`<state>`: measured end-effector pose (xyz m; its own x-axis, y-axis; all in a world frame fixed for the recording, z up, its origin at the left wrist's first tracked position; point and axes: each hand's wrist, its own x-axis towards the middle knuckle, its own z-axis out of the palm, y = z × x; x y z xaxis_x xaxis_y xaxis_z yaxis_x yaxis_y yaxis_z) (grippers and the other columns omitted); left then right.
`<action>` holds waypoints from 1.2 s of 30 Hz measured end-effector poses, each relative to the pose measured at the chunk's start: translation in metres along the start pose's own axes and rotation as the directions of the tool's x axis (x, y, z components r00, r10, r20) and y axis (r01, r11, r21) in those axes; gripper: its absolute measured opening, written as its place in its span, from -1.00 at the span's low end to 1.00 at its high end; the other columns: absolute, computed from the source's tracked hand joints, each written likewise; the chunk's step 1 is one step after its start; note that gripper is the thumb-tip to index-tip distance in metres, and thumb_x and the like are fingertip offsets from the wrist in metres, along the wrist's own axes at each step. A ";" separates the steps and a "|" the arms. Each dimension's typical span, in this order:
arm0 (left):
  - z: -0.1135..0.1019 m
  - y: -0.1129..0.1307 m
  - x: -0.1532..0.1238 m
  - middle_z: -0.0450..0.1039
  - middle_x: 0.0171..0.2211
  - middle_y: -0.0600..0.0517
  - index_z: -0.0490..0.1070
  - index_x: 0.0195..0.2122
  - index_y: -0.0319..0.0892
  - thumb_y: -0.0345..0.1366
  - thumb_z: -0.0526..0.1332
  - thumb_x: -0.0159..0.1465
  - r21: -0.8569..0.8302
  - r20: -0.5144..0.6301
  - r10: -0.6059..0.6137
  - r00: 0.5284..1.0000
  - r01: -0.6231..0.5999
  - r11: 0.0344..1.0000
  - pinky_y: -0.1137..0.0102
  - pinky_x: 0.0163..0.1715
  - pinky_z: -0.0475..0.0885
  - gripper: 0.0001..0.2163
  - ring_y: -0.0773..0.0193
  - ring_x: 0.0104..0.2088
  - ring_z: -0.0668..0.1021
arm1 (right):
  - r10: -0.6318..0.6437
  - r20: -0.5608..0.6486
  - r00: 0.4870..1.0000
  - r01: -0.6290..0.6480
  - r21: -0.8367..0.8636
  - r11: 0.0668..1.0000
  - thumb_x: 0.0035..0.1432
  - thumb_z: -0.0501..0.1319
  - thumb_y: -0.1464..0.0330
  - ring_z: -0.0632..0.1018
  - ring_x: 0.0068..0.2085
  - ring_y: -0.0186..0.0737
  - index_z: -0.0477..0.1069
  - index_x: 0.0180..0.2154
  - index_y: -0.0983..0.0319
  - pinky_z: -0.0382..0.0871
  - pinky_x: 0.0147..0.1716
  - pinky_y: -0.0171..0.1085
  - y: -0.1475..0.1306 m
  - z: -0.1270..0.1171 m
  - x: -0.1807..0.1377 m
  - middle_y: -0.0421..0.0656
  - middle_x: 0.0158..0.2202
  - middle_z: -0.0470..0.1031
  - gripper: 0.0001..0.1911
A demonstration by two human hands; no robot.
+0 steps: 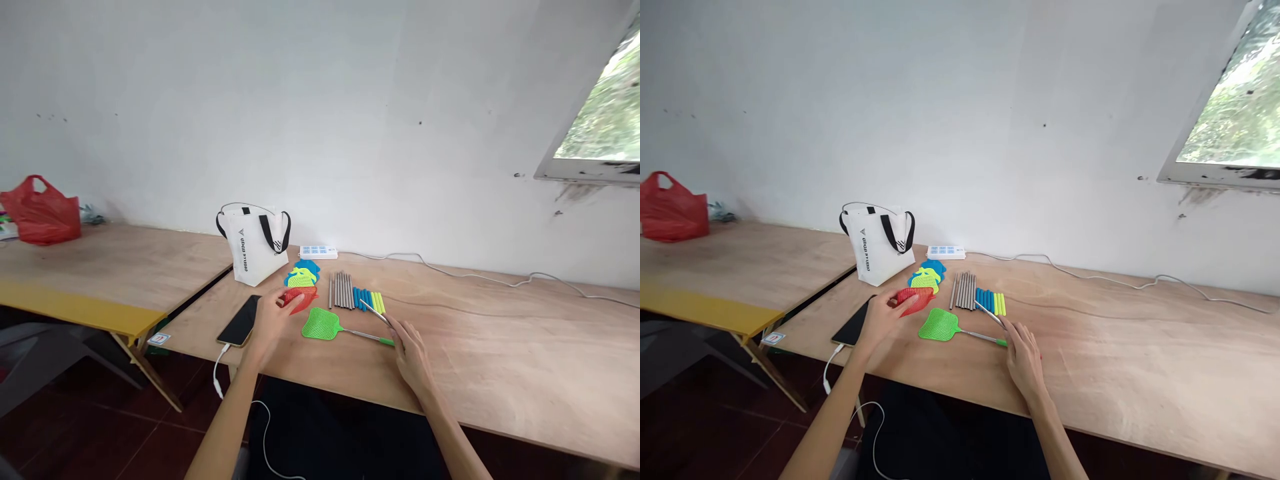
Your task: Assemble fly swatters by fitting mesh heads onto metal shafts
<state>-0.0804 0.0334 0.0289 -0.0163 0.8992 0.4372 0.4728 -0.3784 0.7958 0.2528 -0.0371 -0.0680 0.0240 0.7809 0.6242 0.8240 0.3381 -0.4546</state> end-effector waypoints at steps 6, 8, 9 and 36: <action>0.028 0.013 -0.009 0.61 -0.28 -0.04 0.56 -0.23 -0.21 0.05 0.38 0.18 -0.520 0.129 -0.120 0.984 0.170 0.837 0.36 -0.31 0.49 -0.61 0.12 -0.29 0.61 | -0.010 0.005 1.000 0.011 -0.027 1.000 0.45 -0.01 0.17 0.51 -0.28 -0.21 0.39 0.23 0.00 0.42 -0.28 -0.28 -0.011 -0.004 -0.001 -0.17 -0.30 0.41 -0.58; 0.037 0.015 -0.012 0.61 -0.26 -0.04 0.56 -0.21 -0.20 0.04 0.40 0.17 -0.593 0.156 -0.157 0.975 0.220 0.775 0.37 -0.30 0.49 -0.62 0.13 -0.27 0.61 | -0.016 0.017 1.000 0.016 -0.015 1.000 0.46 -0.02 0.20 0.52 -0.29 -0.24 0.39 0.24 0.00 0.41 -0.31 -0.31 -0.012 -0.005 -0.001 -0.16 -0.28 0.42 -0.58; 0.041 0.015 -0.013 0.61 -0.25 -0.04 0.56 -0.20 -0.19 0.03 0.41 0.17 -0.619 0.165 -0.173 0.971 0.239 0.748 0.37 -0.28 0.50 -0.62 0.13 -0.26 0.62 | -0.022 0.021 1.000 0.022 -0.002 1.000 0.47 -0.04 0.22 0.52 -0.29 -0.24 0.37 0.25 0.01 0.41 -0.30 -0.32 -0.012 -0.005 -0.002 -0.15 -0.26 0.43 -0.56; 0.081 0.005 -0.029 0.61 -0.16 -0.10 0.54 -0.10 -0.20 0.05 0.36 0.22 -0.619 0.247 -0.173 0.953 0.293 0.729 0.31 -0.15 0.50 -0.58 0.06 -0.12 0.61 | -0.205 0.148 0.968 0.226 -0.145 0.963 0.51 -0.08 0.20 0.55 -0.33 -0.35 0.38 0.27 0.03 0.28 -0.42 -0.42 -0.020 -0.008 -0.004 -0.18 -0.34 0.47 -0.55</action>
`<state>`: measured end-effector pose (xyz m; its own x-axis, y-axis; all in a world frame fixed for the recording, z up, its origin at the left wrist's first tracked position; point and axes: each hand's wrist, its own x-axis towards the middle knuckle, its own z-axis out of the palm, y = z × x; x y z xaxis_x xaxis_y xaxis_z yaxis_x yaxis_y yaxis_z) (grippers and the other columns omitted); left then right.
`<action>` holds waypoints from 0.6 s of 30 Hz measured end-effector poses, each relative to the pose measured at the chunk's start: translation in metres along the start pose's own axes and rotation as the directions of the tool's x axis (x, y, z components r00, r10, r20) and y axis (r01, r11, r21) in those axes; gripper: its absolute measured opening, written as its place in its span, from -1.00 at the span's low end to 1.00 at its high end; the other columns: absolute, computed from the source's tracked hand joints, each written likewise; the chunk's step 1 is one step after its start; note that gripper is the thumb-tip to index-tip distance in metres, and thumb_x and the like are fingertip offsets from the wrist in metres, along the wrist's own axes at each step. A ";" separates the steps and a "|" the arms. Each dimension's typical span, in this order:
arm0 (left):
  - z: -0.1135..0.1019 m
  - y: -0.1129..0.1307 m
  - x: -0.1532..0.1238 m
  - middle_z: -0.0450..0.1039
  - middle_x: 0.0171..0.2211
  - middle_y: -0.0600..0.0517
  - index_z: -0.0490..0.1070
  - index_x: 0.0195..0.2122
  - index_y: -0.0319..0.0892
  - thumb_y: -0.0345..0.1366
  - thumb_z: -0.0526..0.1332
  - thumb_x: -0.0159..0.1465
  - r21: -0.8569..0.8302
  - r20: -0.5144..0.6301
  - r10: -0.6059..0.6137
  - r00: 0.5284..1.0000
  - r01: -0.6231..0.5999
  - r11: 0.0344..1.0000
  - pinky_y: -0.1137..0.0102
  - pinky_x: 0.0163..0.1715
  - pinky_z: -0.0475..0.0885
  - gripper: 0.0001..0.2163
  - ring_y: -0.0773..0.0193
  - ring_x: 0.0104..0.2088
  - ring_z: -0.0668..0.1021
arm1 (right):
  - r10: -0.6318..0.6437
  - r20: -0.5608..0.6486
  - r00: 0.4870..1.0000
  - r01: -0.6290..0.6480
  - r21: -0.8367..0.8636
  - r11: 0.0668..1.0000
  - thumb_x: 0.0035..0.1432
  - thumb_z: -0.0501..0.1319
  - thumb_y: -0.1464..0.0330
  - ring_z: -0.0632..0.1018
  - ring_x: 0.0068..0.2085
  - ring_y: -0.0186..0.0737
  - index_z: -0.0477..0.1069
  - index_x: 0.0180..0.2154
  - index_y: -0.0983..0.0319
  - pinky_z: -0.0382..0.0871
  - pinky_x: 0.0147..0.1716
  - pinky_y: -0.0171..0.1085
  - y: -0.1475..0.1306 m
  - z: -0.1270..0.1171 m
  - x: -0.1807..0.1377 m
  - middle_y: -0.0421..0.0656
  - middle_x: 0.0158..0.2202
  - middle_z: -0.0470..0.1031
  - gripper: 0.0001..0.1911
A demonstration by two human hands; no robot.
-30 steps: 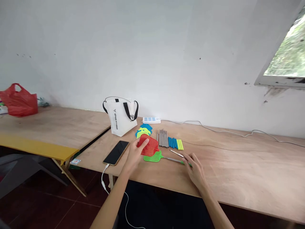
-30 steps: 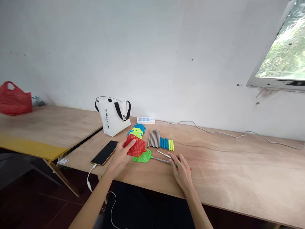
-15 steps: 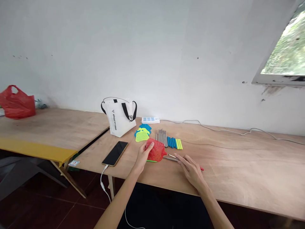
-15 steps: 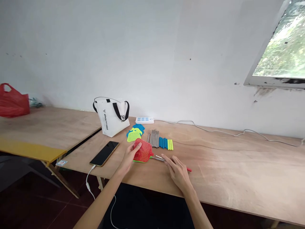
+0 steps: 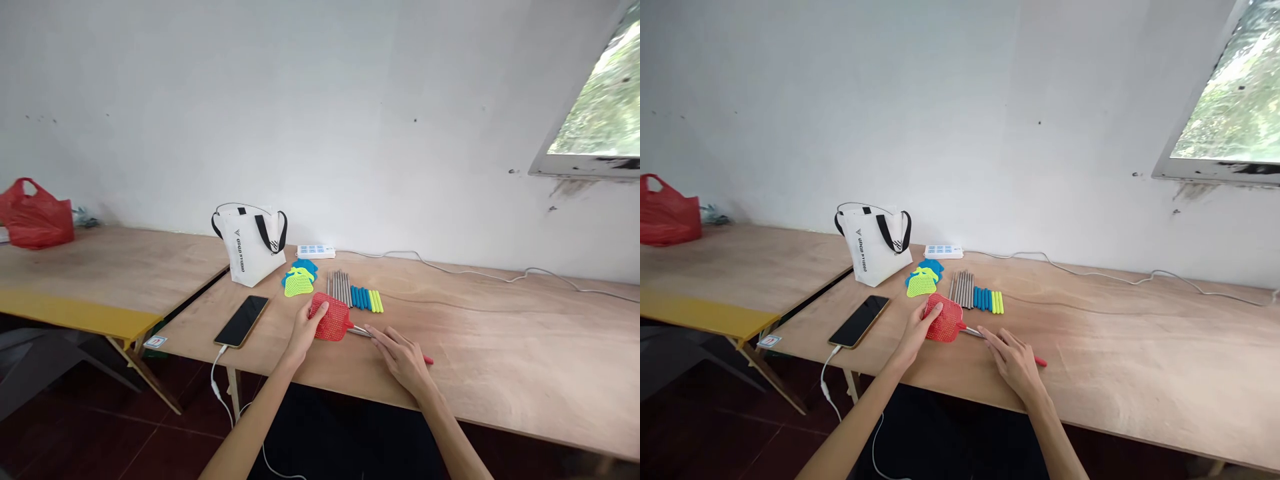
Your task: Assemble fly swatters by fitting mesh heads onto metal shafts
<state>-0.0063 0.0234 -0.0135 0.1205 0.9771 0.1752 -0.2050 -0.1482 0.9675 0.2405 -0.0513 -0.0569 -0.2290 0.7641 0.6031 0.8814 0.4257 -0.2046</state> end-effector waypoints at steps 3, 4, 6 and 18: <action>0.006 -0.003 -0.003 0.60 -0.14 -0.10 0.52 -0.12 -0.18 0.05 0.33 0.26 0.063 -0.009 0.068 0.998 -0.067 0.996 0.28 -0.12 0.51 -0.61 0.05 -0.12 0.61 | 0.019 -0.040 0.999 -0.020 -0.036 0.999 0.50 -0.06 0.18 0.54 -0.39 -0.36 0.50 0.16 0.05 0.25 -0.43 -0.41 0.004 0.003 -0.002 -0.18 -0.37 0.49 -0.56; 0.009 -0.005 -0.005 0.59 -0.13 -0.11 0.51 -0.12 -0.18 0.06 0.31 0.27 0.084 -0.016 0.086 0.996 -0.084 0.993 0.26 -0.11 0.50 -0.61 0.04 -0.11 0.61 | 0.029 -0.053 0.998 -0.031 -0.038 0.999 0.50 -0.05 0.17 0.54 -0.40 -0.36 0.53 0.11 0.06 0.25 -0.42 -0.40 0.005 0.004 -0.002 -0.18 -0.38 0.50 -0.57; 0.014 -0.009 -0.007 0.58 -0.10 -0.13 0.50 -0.09 -0.17 0.08 0.28 0.29 0.132 -0.032 0.110 0.993 -0.105 0.986 0.22 -0.07 0.50 -0.60 0.01 -0.07 0.59 | 0.045 -0.072 0.996 -0.047 -0.028 0.999 0.49 -0.03 0.15 0.55 -0.40 -0.35 0.58 0.03 0.08 0.25 -0.40 -0.40 0.007 0.006 -0.003 -0.18 -0.37 0.53 -0.57; 0.019 -0.005 -0.018 0.59 -0.15 -0.09 0.52 -0.10 -0.14 0.07 0.22 0.34 0.223 0.068 0.142 0.988 -0.154 0.963 0.26 -0.08 0.45 -0.63 0.05 -0.14 0.59 | -0.005 0.013 1.000 0.004 0.050 0.999 0.49 -0.04 0.20 0.61 -0.33 -0.30 0.58 0.00 0.13 0.31 -0.37 -0.39 0.011 0.007 -0.005 -0.10 -0.25 0.61 -0.58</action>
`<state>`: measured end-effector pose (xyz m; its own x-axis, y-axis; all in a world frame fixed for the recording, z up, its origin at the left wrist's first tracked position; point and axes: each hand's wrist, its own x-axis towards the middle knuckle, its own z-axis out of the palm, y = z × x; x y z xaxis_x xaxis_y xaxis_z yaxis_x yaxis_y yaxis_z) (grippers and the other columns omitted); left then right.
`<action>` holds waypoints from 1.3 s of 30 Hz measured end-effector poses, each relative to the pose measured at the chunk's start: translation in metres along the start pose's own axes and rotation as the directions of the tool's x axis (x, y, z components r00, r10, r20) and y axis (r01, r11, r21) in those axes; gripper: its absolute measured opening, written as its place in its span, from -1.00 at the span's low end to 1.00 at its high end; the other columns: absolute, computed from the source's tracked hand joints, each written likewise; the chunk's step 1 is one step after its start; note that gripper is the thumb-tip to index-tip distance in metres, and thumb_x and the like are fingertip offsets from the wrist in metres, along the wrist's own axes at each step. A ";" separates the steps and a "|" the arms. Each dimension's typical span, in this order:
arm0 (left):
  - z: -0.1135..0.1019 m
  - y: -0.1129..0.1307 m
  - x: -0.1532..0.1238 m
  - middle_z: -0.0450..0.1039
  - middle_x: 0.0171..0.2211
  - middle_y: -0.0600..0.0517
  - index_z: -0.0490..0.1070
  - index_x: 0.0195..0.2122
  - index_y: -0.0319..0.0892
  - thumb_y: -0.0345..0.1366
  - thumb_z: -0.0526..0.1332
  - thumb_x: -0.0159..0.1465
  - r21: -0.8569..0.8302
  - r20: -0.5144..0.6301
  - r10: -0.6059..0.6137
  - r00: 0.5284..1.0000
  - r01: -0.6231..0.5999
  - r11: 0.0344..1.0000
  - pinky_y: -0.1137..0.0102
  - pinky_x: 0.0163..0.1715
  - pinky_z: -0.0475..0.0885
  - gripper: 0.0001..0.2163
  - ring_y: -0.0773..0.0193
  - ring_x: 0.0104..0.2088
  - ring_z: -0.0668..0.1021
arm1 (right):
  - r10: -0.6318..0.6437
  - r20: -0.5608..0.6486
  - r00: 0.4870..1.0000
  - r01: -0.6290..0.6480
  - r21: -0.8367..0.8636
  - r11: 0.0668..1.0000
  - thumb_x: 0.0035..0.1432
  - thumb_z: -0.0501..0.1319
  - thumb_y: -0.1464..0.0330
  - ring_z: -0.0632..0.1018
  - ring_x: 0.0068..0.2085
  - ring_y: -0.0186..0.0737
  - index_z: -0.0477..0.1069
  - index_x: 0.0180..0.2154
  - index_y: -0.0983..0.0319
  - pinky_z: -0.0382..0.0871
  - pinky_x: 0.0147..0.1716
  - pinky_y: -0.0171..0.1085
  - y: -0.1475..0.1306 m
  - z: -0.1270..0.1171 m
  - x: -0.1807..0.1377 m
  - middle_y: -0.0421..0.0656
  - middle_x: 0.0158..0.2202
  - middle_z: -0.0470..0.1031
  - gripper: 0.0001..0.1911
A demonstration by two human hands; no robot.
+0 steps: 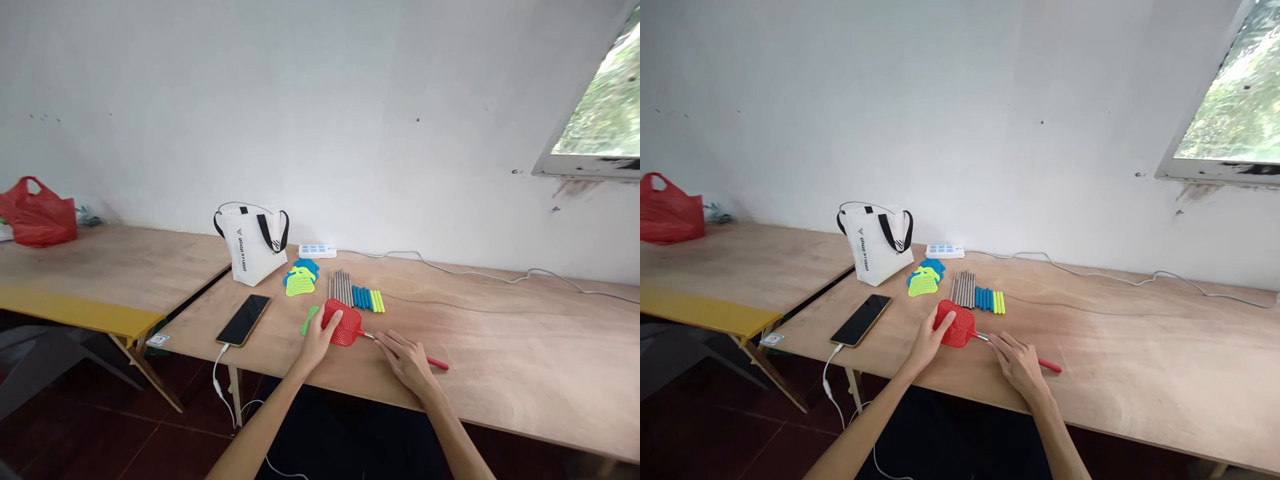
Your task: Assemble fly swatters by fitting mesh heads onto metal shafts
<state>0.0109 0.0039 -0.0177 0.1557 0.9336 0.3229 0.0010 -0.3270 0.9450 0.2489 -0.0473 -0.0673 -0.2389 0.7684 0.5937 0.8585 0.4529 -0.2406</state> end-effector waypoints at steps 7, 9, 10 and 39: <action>0.006 -0.002 -0.003 0.60 -0.18 -0.08 0.53 -0.11 -0.14 0.06 0.26 0.30 -0.059 0.030 -0.036 0.999 0.037 0.998 0.29 -0.14 0.47 -0.63 0.03 -0.15 0.60 | 0.017 -0.019 1.000 -0.016 0.051 0.999 0.49 -0.04 0.21 0.63 -0.29 -0.27 0.58 -0.02 0.14 0.37 -0.34 -0.38 -0.002 -0.001 0.000 -0.08 -0.21 0.63 -0.58; 0.002 -0.003 -0.001 0.60 -0.15 -0.09 0.52 -0.08 -0.13 0.04 0.29 0.28 -0.049 0.034 -0.049 0.998 0.051 0.998 0.27 -0.10 0.47 -0.63 0.03 -0.12 0.60 | 0.029 -0.013 0.999 -0.029 0.055 0.998 0.48 -0.03 0.20 0.63 -0.29 -0.26 0.57 -0.02 0.14 0.37 -0.35 -0.37 -0.004 -0.001 0.002 -0.08 -0.20 0.63 -0.59; 0.000 -0.004 0.000 0.60 -0.13 -0.10 0.52 -0.06 -0.12 0.03 0.30 0.27 -0.043 0.044 -0.055 0.997 0.057 0.997 0.25 -0.08 0.47 -0.63 0.02 -0.11 0.60 | 0.041 -0.005 0.999 -0.041 0.054 0.998 0.48 -0.03 0.19 0.63 -0.28 -0.25 0.57 -0.03 0.13 0.37 -0.35 -0.37 -0.005 -0.001 0.003 -0.09 -0.19 0.63 -0.59; -0.069 -0.050 0.035 0.54 0.05 -0.11 0.47 0.10 -0.06 -0.08 0.34 0.20 0.389 0.038 -0.057 0.998 0.038 0.920 0.09 0.12 0.37 -0.55 -0.08 0.08 0.53 | 0.182 0.017 0.983 -0.175 -0.197 0.965 0.36 0.03 0.39 0.52 -0.02 -0.08 0.50 0.06 0.07 0.31 -0.02 -0.07 0.007 0.013 0.003 -0.09 -0.07 0.53 -0.63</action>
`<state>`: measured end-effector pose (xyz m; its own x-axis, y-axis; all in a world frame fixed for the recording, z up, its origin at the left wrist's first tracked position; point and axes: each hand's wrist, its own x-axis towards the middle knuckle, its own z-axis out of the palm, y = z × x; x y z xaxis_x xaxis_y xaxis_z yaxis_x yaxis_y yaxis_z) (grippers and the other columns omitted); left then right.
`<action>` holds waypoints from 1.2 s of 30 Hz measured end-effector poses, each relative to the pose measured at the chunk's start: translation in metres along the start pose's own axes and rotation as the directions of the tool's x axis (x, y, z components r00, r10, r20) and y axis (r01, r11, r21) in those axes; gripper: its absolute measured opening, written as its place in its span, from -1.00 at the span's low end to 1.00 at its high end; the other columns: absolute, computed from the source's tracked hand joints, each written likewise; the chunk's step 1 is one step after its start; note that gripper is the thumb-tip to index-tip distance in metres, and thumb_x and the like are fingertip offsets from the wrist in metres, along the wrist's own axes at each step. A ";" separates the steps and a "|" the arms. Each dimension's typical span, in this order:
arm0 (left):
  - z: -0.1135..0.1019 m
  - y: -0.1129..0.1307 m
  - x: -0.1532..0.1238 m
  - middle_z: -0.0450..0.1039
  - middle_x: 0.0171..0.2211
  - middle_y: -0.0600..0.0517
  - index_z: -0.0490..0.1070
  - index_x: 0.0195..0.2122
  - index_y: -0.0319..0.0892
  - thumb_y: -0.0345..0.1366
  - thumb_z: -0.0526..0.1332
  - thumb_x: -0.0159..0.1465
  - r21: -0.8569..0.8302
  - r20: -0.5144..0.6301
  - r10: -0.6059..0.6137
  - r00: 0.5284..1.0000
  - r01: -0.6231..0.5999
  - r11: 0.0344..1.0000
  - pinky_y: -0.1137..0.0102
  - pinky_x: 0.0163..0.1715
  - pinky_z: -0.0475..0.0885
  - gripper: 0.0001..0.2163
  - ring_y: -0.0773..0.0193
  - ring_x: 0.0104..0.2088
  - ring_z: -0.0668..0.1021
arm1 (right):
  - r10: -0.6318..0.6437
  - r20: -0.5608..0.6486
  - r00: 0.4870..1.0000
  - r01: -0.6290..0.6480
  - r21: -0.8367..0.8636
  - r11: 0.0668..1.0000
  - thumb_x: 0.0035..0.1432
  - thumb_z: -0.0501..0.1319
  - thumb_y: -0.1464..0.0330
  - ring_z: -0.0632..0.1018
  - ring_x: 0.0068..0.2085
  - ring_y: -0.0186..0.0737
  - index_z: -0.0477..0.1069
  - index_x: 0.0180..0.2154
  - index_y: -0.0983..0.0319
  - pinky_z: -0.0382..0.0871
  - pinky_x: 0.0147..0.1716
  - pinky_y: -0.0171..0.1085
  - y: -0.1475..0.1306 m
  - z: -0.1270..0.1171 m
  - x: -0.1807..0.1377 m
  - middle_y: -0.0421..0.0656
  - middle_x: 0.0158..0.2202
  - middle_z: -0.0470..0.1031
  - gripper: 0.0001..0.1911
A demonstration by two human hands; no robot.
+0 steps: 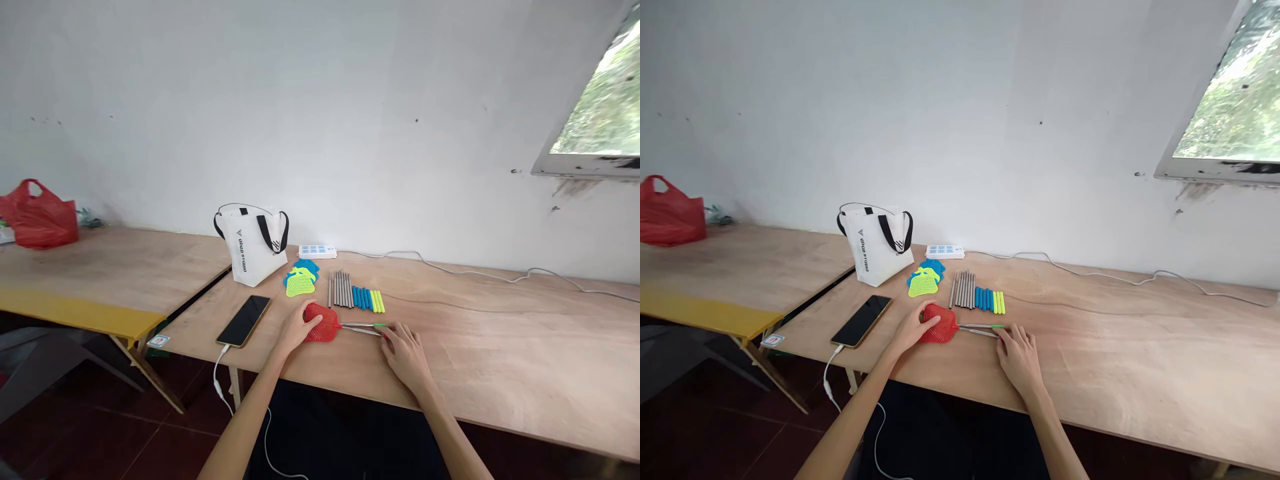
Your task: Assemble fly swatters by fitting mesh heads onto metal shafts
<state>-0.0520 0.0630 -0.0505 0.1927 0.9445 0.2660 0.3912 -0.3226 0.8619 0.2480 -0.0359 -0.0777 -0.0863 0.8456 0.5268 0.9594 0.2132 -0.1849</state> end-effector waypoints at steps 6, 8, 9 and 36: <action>-0.004 0.007 -0.005 0.53 0.09 -0.08 0.54 0.02 -0.02 -0.19 0.28 0.25 0.106 0.081 0.131 0.988 -0.139 0.985 0.04 0.26 0.23 -0.69 -0.08 0.16 0.48 | 0.005 -0.011 1.000 -0.005 -0.007 1.000 0.37 0.02 0.34 0.50 0.09 -0.05 0.49 0.10 -0.05 0.36 0.03 -0.01 0.001 0.002 -0.002 -0.09 0.05 0.49 -0.60; -0.004 0.004 -0.005 0.51 0.12 -0.07 0.53 0.04 -0.01 -0.22 0.24 0.28 0.130 0.108 0.171 0.979 -0.184 0.974 0.03 0.29 0.20 -0.70 -0.05 0.19 0.47 | 0.016 -0.033 0.999 -0.016 -0.014 1.000 0.37 0.04 0.31 0.47 0.14 -0.01 0.50 0.10 -0.06 0.32 0.11 0.09 0.003 0.003 -0.002 -0.08 0.14 0.44 -0.61; -0.004 0.002 -0.004 0.49 0.15 -0.07 0.52 0.05 -0.01 -0.23 0.22 0.30 0.139 0.111 0.184 0.977 -0.199 0.970 0.04 0.29 0.19 -0.70 -0.04 0.20 0.46 | 0.021 -0.035 0.999 -0.021 -0.004 1.000 0.36 0.04 0.31 0.45 0.17 0.00 0.49 0.12 -0.06 0.30 0.15 0.12 0.006 0.004 -0.002 -0.07 0.17 0.41 -0.60; 0.008 -0.014 -0.002 0.36 0.28 -0.11 0.36 0.20 -0.18 -0.34 -0.05 0.43 0.567 0.139 0.179 0.974 -0.227 0.792 0.07 0.31 0.25 -0.62 0.07 0.29 0.36 | 0.059 0.018 0.998 -0.059 -0.039 0.998 0.39 -0.09 0.29 0.42 0.21 -0.05 0.29 0.29 0.07 0.30 0.23 -0.01 0.036 0.019 -0.008 -0.06 0.21 0.39 -0.50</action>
<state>-0.0505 0.0647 -0.0663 0.3826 0.8534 0.3540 0.7763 -0.5046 0.3777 0.2784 -0.0257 -0.1045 -0.0341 0.8654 0.4999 0.9726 0.1439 -0.1827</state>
